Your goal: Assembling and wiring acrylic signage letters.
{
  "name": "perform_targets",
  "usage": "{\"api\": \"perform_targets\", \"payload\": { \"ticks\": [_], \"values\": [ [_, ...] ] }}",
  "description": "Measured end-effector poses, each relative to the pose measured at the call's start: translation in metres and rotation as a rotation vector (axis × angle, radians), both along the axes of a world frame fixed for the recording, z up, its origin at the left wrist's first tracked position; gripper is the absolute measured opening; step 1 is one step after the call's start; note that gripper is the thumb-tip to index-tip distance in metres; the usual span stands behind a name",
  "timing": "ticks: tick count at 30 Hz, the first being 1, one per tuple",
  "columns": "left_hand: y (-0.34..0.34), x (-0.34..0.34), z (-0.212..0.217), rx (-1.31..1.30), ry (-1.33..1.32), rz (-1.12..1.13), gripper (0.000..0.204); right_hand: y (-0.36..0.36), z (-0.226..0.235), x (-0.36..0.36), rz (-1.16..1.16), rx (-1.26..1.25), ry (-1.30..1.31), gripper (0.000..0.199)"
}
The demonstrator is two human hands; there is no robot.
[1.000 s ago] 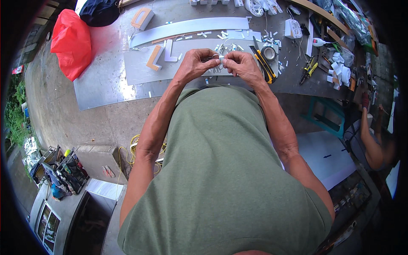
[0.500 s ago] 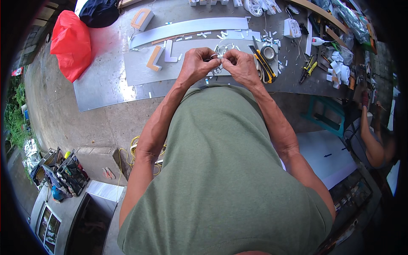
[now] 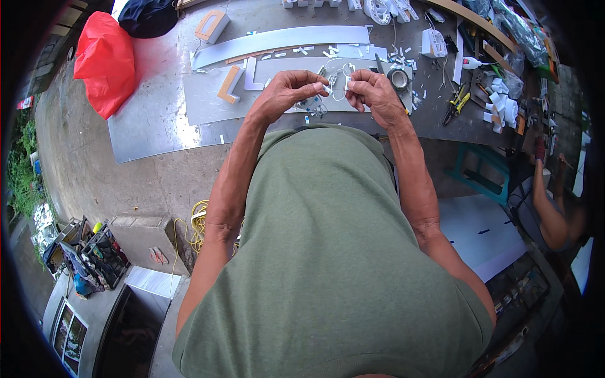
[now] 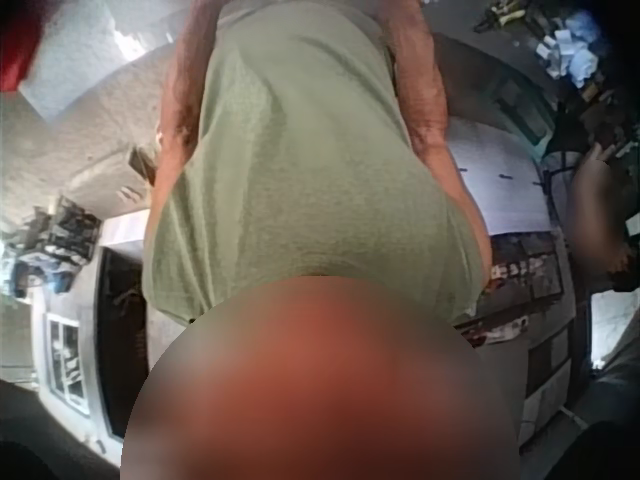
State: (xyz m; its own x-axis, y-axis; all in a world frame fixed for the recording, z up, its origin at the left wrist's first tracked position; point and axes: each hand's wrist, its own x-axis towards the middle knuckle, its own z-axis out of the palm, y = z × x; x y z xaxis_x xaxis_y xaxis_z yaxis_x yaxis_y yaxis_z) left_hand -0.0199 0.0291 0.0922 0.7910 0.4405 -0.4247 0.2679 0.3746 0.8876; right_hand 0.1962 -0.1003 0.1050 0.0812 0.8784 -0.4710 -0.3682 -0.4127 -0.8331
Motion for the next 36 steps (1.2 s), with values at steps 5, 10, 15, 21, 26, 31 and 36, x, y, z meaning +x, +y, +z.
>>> {"api": "perform_targets", "payload": {
  "ticks": [5, 10, 15, 21, 26, 31, 36],
  "values": [
    [0.003, -0.01, -0.009, -0.03, -0.027, -0.116, 0.044, -0.004, -0.004, 0.014, -0.07, -0.015, -0.073, 0.014],
    [-0.004, -0.008, -0.035, 0.675, 0.165, -0.412, 0.05, -0.005, -0.01, 0.016, -0.099, -0.05, -0.053, 0.014],
    [-0.003, -0.008, -0.036, 0.535, 0.223, -0.292, 0.044, -0.008, -0.026, 0.018, -0.13, -0.09, -0.229, 0.017],
    [0.002, -0.004, -0.014, 0.24, 0.187, -0.167, 0.039, -0.02, -0.046, 0.007, -0.085, 0.095, -1.291, 0.024],
    [0.002, -0.003, -0.015, 0.141, 0.032, -0.108, 0.04, -0.001, 0.002, -0.024, 0.153, -0.011, -0.655, 0.025],
    [0.003, 0.003, -0.002, 0.253, 0.123, -0.167, 0.036, 0.003, 0.001, -0.029, 0.169, -0.011, -0.56, 0.024],
    [-0.001, 0.004, 0.002, 0.302, 0.136, -0.097, 0.039, 0.004, 0.001, -0.028, 0.136, 0.04, -0.573, 0.022]
  ]
}}
